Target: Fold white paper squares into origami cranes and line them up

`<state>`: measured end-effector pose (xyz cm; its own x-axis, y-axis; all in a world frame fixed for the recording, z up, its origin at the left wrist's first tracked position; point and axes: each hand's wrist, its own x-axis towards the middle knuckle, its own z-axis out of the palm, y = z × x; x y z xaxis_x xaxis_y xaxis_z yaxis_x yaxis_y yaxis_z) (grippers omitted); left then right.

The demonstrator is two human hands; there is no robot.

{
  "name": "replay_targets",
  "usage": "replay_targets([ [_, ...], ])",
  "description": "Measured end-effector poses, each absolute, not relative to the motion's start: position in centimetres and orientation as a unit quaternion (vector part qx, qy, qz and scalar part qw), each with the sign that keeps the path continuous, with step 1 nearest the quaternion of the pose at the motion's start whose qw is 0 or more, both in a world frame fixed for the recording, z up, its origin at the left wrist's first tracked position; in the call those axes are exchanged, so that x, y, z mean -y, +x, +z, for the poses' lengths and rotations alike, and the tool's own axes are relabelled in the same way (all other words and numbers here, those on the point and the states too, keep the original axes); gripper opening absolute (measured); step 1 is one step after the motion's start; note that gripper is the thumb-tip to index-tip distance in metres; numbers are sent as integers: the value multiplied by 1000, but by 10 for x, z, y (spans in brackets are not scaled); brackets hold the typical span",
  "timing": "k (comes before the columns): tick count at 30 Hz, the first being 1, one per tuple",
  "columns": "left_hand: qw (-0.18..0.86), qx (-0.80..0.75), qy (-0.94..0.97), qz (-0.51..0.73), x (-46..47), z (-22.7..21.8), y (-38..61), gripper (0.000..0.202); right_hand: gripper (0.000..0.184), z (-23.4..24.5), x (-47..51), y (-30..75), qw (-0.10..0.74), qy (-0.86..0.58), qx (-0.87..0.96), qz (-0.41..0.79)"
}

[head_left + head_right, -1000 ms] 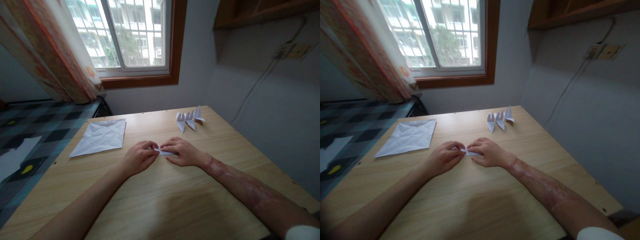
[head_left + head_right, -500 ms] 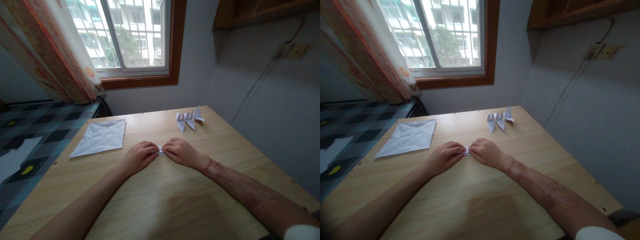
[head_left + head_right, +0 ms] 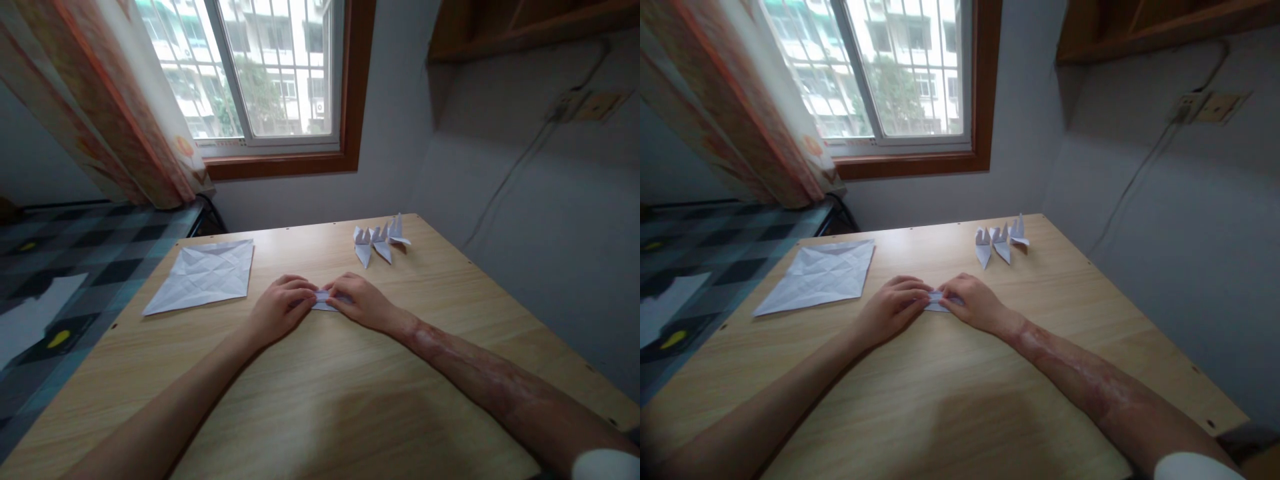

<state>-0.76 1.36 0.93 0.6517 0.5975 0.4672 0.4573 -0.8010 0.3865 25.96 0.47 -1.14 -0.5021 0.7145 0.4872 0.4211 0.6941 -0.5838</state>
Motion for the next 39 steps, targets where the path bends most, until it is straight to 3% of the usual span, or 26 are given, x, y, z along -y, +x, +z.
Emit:
replay_targets([
  [5, 98, -292, 913, 269, -12, 9, -7, 22, 7, -10, -4, 259, 366, -314, 860, 166],
  [13, 185, -312, 884, 296, -16, 4, -8, 23, 6, -10, -4, 257, 365, -330, 849, 191],
  [19, 164, -314, 887, 295, -17, 0, -10, 22, 12, -12, -4, 258, 377, -308, 844, 226],
  [39, 265, -318, 841, 347, -3, 12, 2, 17, 13, -9, -1, 258, 386, -333, 832, 220],
])
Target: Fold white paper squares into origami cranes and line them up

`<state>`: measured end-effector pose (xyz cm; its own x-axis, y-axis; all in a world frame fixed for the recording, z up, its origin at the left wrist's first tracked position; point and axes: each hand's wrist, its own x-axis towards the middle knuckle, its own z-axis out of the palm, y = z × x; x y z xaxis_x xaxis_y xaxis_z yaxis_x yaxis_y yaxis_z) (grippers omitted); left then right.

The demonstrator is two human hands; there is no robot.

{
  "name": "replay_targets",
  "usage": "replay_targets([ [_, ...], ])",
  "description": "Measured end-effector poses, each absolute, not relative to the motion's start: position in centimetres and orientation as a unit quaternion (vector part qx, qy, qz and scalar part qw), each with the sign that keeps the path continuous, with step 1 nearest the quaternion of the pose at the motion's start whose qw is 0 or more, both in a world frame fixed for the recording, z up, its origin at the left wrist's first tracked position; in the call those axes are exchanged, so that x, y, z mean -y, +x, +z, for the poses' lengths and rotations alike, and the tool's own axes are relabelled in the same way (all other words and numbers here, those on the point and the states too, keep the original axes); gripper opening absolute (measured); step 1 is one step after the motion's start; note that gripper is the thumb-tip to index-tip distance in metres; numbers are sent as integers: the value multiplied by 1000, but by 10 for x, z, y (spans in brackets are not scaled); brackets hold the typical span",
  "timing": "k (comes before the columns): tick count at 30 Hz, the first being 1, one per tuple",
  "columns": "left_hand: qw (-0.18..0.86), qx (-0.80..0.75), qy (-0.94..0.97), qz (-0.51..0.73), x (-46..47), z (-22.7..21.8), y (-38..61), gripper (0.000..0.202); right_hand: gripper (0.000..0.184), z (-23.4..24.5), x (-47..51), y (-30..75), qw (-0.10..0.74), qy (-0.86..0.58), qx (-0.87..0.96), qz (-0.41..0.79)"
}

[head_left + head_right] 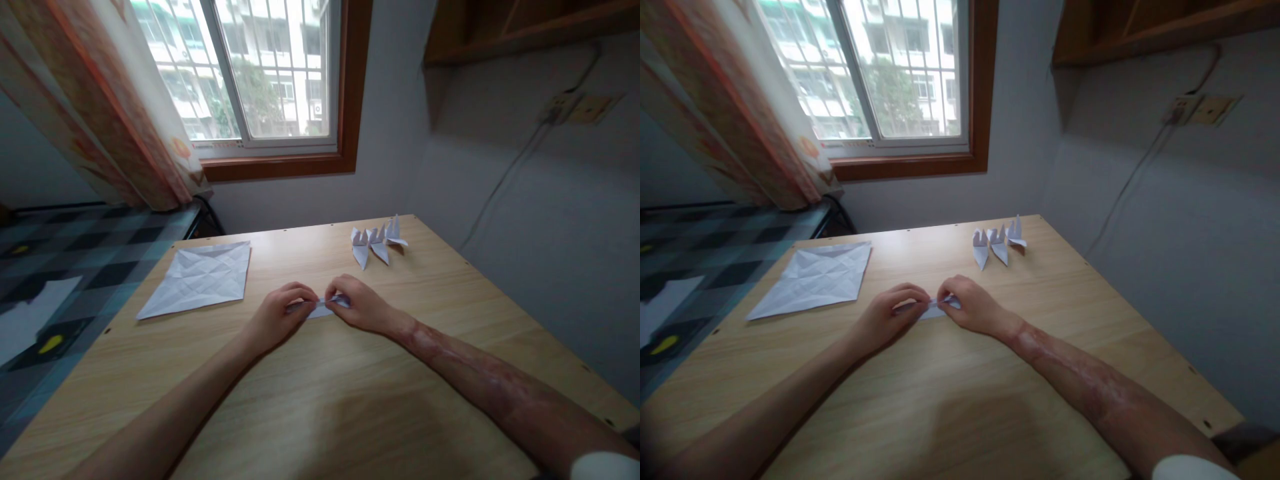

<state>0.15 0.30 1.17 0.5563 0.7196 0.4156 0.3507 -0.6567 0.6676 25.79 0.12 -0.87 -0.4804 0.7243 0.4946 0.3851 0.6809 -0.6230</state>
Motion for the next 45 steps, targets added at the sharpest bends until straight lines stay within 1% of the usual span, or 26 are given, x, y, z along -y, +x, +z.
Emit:
replay_targets([
  [4, 286, -316, 825, 372, 4, 14, 5, 15, 9, -10, -1, 259, 389, -333, 834, 206],
  [7, 276, -328, 805, 410, 6, 13, 6, 11, 6, -11, -1, 260, 398, -340, 827, 205],
  [8, 273, -340, 791, 428, 6, 13, 6, 14, 6, -11, -1, 260, 405, -345, 821, 208],
  [11, 301, -379, 739, 468, 2, 12, 2, 38, 8, -8, -2, 260, 444, -356, 786, 243],
  [14, 370, -365, 707, 479, -1, 12, -1, 44, 13, -4, -3, 257, 502, -360, 719, 318],
  [17, 451, -304, 685, 484, 3, 11, 2, 49, 30, -5, -5, 250, 548, -347, 613, 452],
  [19, 496, -270, 674, 477, 8, 8, 8, 53, 41, -9, -5, 245, 548, -332, 543, 542],
  [21, 517, -270, 666, 465, 12, 4, 14, 52, 48, -14, -4, 241, 538, -324, 506, 592],
  [23, 515, -303, 659, 457, 13, 1, 18, 42, 50, -17, -1, 238, 526, -320, 493, 614],
  [25, 506, -333, 651, 457, 12, -1, 19, 30, 49, -18, 3, 237, 516, -320, 494, 623],
  [26, 505, -339, 648, 459, 11, -2, 20, 28, 48, -18, 5, 236, 513, -323, 499, 619],
  [30, 523, -328, 622, 482, 6, -4, 20, 31, 47, -16, 10, 233, 546, -336, 535, 550],
  [33, 541, -317, 590, 509, 7, -5, 22, 39, 40, -17, 10, 233, 555, -336, 564, 511],
  [35, 543, -317, 581, 517, 9, -6, 22, 42, 36, -19, 9, 233, 538, -341, 573, 516],
  [39, 526, -332, 575, 532, 11, -4, 22, 44, 42, -21, 9, 233, 511, -348, 560, 552],
  [45, 499, -355, 594, 522, 15, 3, 22, 32, 46, -18, 11, 231, 511, -340, 532, 584],
])
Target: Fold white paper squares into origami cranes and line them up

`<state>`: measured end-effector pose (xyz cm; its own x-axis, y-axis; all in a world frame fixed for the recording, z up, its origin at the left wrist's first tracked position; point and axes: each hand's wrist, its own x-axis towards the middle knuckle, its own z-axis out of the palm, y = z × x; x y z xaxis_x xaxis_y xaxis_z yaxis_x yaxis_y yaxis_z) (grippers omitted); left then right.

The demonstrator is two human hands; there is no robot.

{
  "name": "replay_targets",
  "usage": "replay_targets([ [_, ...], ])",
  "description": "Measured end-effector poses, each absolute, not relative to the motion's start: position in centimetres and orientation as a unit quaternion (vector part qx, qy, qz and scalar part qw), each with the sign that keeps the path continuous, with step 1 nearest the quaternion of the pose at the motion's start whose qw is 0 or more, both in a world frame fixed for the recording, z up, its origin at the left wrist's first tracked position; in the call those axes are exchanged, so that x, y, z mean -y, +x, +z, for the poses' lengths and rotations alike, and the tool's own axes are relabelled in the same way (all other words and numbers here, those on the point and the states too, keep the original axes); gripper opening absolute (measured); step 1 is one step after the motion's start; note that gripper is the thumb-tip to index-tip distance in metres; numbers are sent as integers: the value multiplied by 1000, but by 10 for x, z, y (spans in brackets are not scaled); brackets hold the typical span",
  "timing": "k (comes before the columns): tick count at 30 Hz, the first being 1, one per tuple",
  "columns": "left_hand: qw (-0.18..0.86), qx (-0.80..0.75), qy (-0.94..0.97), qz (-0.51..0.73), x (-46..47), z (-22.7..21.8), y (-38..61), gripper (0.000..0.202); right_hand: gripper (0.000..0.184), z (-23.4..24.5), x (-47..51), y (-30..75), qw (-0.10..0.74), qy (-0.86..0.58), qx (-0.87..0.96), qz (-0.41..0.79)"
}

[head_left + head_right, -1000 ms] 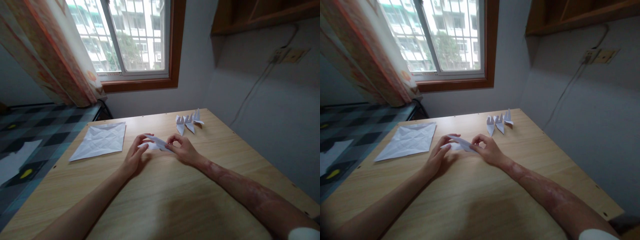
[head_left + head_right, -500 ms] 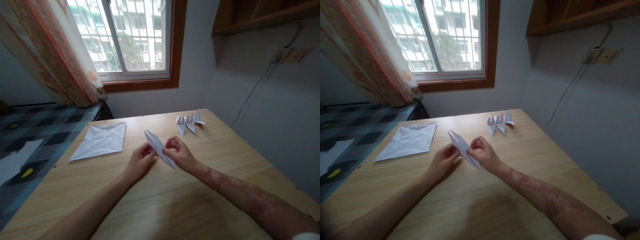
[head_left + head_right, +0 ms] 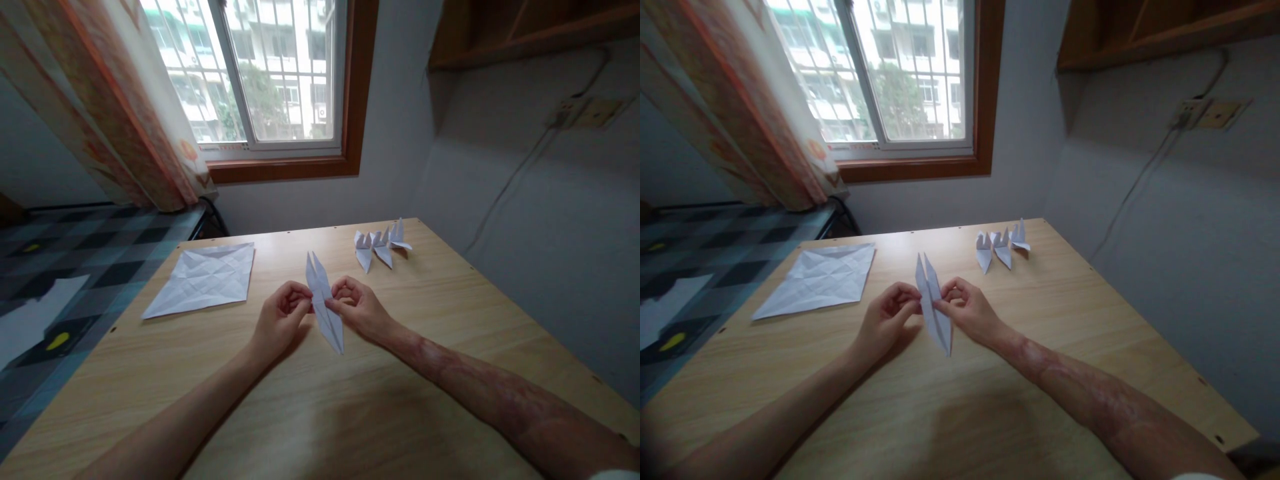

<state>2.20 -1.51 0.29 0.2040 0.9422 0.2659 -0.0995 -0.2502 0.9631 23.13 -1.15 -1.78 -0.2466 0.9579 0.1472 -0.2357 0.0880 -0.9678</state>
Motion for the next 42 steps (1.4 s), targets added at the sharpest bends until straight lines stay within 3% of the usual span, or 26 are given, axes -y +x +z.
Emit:
replay_targets([
  [17, 423, -395, 674, 460, 24, 10, 23, 25, 44, -24, 15, 233, 490, -330, 580, 561],
  [28, 549, -342, 580, 495, 16, 0, 23, 40, 43, -18, 16, 232, 498, -328, 563, 572],
  [36, 526, -350, 608, 480, 16, 8, 22, 39, 19, -13, 21, 236, 508, -323, 632, 488],
  [42, 550, -360, 583, 478, 11, 4, 17, 39, 23, -11, 19, 241, 490, -334, 628, 504],
])
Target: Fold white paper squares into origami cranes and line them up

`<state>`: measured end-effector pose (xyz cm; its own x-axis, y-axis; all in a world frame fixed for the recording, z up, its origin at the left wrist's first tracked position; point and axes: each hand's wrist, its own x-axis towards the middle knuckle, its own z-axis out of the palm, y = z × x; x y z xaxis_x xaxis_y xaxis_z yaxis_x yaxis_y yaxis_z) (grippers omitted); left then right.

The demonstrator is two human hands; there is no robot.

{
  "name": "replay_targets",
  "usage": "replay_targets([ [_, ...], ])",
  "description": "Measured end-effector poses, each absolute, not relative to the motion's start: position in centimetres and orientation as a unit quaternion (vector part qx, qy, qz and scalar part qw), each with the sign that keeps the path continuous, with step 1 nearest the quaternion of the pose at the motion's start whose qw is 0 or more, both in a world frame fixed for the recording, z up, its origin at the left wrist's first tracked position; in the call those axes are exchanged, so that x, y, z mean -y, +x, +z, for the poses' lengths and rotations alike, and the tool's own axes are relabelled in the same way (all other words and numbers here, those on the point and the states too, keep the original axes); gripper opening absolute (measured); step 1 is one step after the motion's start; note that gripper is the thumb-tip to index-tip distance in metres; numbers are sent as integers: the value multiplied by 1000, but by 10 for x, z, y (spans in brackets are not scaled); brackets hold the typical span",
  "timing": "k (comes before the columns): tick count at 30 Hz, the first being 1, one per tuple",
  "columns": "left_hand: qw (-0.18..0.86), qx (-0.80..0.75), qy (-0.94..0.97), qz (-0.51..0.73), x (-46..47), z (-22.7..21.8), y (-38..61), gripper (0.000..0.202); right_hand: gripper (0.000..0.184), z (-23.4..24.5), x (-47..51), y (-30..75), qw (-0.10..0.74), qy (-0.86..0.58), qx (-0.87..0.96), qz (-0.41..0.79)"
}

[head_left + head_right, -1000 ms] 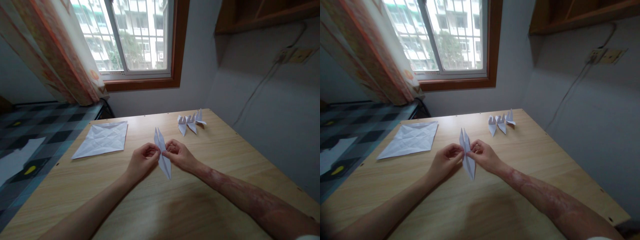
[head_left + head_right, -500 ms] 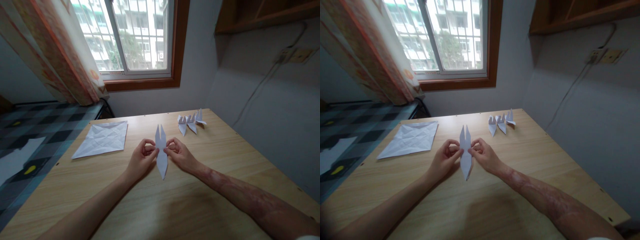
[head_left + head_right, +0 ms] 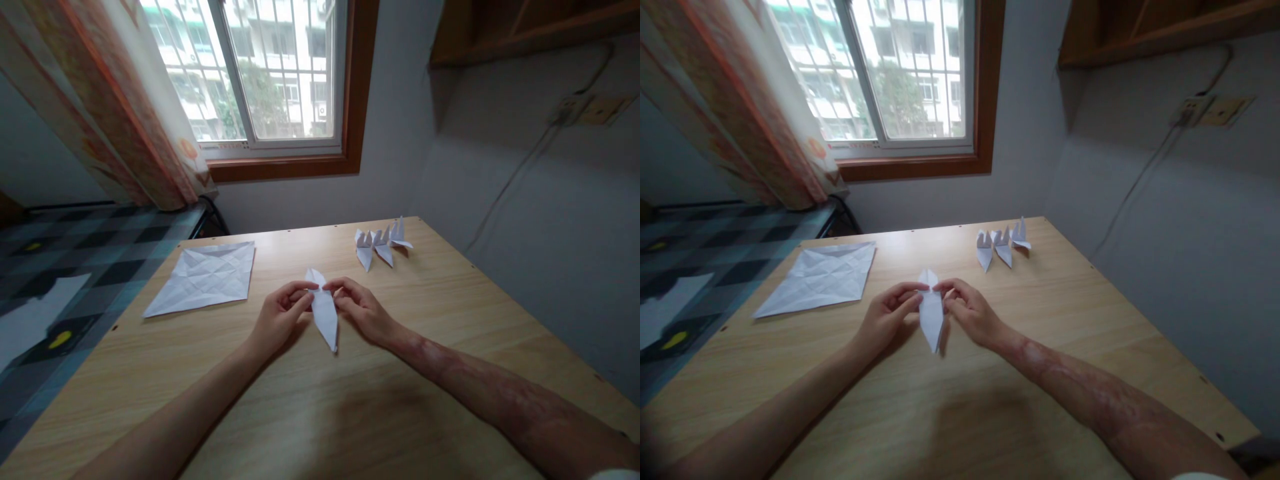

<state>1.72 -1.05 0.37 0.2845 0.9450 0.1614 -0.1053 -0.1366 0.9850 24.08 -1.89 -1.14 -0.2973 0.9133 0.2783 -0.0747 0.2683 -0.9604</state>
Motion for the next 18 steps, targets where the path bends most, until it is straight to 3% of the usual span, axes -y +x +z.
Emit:
replay_targets([
  [9, 570, -323, 594, 468, 13, 9, 16, 41, 26, -9, 20, 239, 501, -343, 621, 497],
  [18, 526, -358, 629, 447, 17, 8, 21, 35, 31, -16, 15, 237, 509, -341, 612, 500],
])
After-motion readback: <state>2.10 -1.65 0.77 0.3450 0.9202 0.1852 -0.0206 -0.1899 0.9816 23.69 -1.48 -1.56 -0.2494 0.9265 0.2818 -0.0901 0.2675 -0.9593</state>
